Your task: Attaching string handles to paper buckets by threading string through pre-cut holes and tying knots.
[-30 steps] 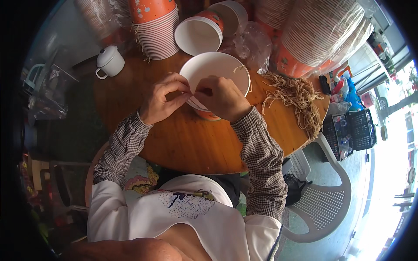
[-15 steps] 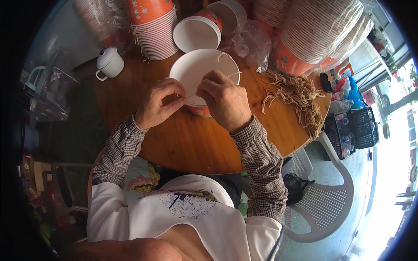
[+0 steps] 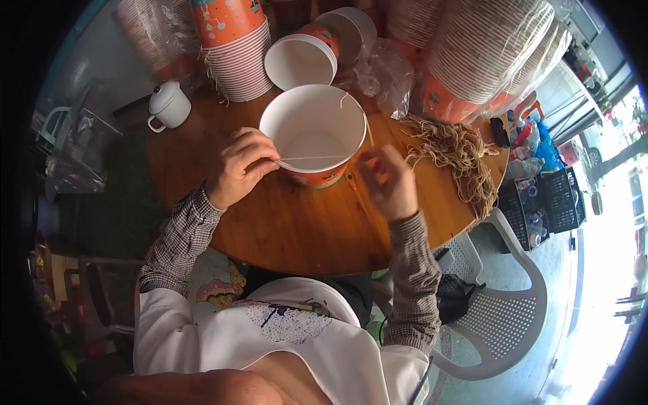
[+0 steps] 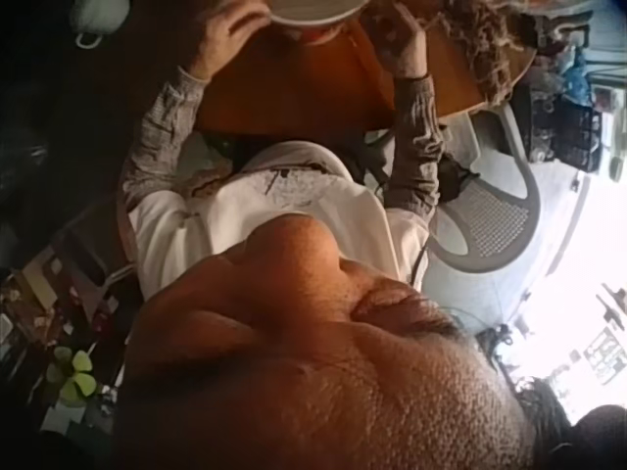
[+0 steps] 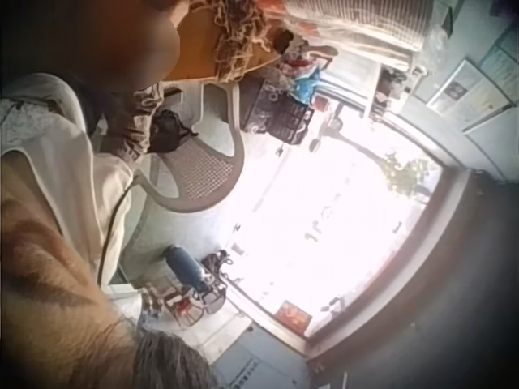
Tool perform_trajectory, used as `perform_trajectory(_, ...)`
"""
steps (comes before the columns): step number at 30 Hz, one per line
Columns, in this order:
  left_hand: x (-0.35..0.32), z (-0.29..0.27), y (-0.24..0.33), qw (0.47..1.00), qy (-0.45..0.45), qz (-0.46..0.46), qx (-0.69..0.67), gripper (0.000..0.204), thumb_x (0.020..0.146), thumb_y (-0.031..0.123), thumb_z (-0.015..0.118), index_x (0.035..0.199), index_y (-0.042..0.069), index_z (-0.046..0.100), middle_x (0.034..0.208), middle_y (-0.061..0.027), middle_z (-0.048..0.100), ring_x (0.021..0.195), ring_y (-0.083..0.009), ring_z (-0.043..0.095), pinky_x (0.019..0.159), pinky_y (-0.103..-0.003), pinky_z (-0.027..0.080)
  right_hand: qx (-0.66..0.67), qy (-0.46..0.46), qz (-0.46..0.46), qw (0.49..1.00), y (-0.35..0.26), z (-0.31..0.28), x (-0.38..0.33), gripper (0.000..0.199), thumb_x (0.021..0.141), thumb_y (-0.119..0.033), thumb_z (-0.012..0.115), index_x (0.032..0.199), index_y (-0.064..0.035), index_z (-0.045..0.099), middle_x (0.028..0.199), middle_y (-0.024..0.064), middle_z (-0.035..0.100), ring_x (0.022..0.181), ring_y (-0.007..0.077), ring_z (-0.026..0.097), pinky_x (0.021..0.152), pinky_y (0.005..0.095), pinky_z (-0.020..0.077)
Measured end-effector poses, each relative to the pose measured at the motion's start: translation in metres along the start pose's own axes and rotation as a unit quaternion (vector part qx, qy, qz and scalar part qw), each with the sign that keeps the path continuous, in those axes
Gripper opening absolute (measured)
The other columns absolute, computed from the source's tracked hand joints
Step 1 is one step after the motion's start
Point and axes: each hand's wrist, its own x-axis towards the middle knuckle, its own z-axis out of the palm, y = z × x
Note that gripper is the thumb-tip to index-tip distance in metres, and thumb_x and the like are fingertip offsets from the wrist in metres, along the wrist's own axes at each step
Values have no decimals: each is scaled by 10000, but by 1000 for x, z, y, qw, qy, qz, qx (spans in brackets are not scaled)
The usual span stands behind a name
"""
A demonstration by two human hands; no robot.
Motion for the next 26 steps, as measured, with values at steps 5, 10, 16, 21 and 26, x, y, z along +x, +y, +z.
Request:
perform_trajectory(5,1,1,2,998,-13,9,53,210,706,2,742,872,65,630,860,-47,610,836,-249,592,747,-371,476,-137,43,-141,980,-18,45,-32,328,714,-47,713,1035,-78,656,1113,89,592,746,207,593,652,331,518)
perform_trajectory(10,4,2,4,995,-23,34,95,200,723,-1,721,897,62,645,857,-42,608,808,-246,597,733,-377,478,-254,-12,-154,955,-18,58,-44,421,760,-75,656,1178,-99,610,1252,131,540,815,239,594,743,362,509)
perform_trajectory(16,6,-1,2,990,-15,55,130,187,721,8,709,888,64,646,866,-29,601,822,-221,583,742,-364,486,-11,95,-47,994,-13,29,2,410,890,-100,589,1281,-2,514,1250,207,563,1177,339,543,965,376,455)
perform_trajectory(21,3,-1,3,995,0,32,93,225,689,12,737,890,63,652,855,-26,596,822,-216,563,714,-340,503,270,100,49,957,-4,43,39,493,1019,-301,431,1391,17,367,1347,190,503,1218,251,511,1029,343,389)
perform_trajectory(26,-4,-5,-10,989,5,14,151,245,707,-19,706,913,102,650,885,-28,592,839,-217,561,736,-333,506,392,2,194,899,46,68,28,584,994,-431,448,1404,-22,369,1295,126,537,1171,247,541,980,346,429)
